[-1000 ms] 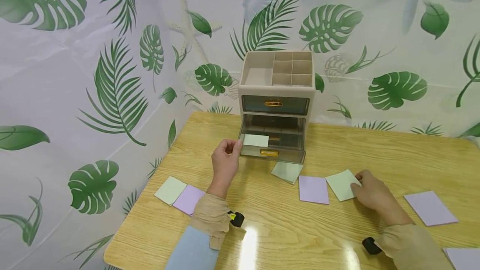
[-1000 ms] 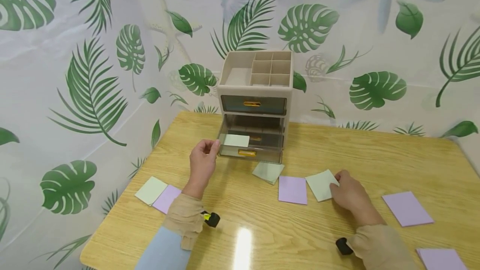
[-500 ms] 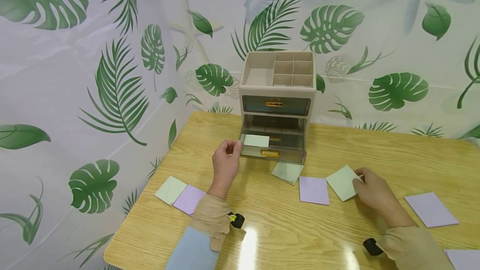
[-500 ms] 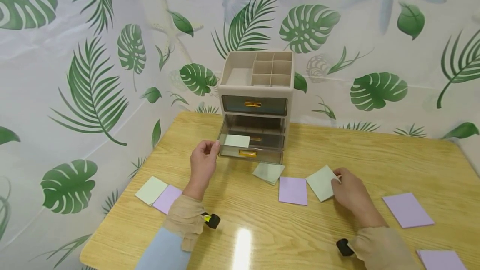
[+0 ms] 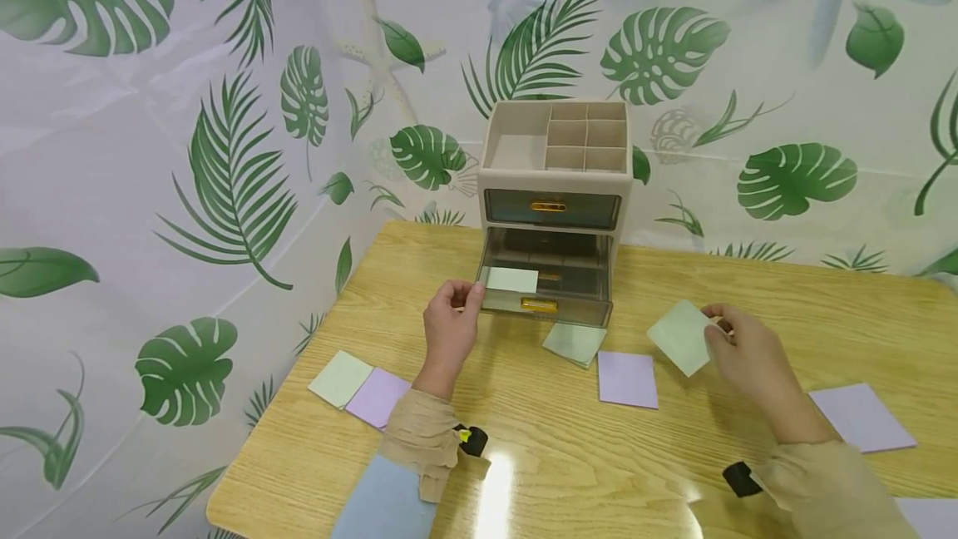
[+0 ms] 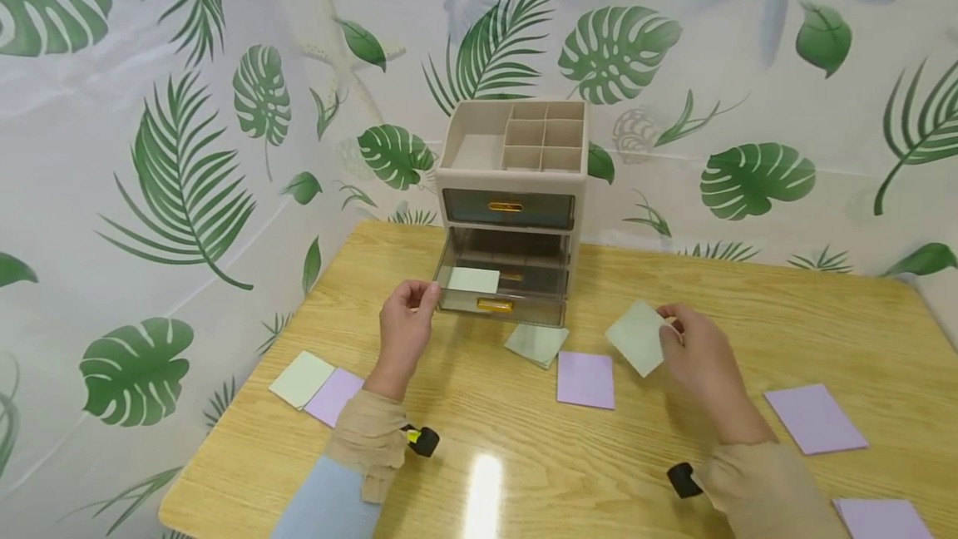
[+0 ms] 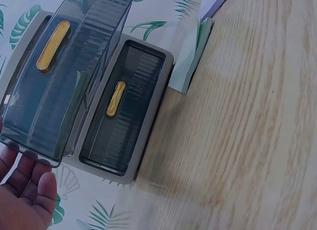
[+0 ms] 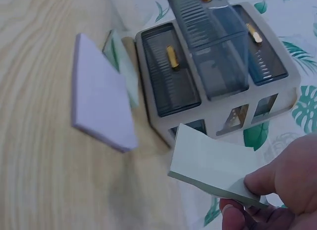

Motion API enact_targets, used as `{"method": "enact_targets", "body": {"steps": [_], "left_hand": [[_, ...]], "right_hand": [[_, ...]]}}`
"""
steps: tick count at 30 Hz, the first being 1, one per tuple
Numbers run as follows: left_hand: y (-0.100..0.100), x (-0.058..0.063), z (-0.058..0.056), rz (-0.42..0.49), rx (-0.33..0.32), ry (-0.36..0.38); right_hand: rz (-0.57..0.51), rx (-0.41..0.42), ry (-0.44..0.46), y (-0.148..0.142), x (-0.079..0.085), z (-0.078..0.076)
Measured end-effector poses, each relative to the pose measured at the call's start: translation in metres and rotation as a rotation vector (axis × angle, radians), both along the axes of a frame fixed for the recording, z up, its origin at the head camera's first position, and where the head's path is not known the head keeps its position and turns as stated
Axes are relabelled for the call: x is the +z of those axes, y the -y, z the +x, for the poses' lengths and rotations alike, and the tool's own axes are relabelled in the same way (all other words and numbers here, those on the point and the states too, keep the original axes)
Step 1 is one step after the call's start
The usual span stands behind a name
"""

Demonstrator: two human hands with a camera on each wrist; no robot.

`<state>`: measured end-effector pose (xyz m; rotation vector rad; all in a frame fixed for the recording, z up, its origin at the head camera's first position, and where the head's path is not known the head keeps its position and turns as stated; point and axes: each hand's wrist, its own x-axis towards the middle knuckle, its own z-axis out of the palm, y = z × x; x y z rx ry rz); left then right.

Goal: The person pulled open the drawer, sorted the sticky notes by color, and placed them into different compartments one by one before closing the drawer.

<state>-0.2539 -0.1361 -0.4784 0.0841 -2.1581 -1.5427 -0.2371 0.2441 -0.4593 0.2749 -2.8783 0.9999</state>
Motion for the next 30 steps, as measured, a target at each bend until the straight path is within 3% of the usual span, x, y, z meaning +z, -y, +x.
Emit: {"method": "enact_targets", "body": {"steps": [7,18,30], "left_hand": [[0.001,0.001,0.001,0.004,-0.007,0.012],[0.0,0.002,0.002,0.006,-0.004,0.003],[0.0,0.002,0.002,-0.005,0.006,-0.002]], "right_hand": [[-0.039,-0.01,-0.093,0.012,0.025,-0.002],[-0.037,-0.006,-0.166,0.033,0.058,-0.005],[-0.07,0.028,-0.236,0.07,0.085,-0.013]]}}
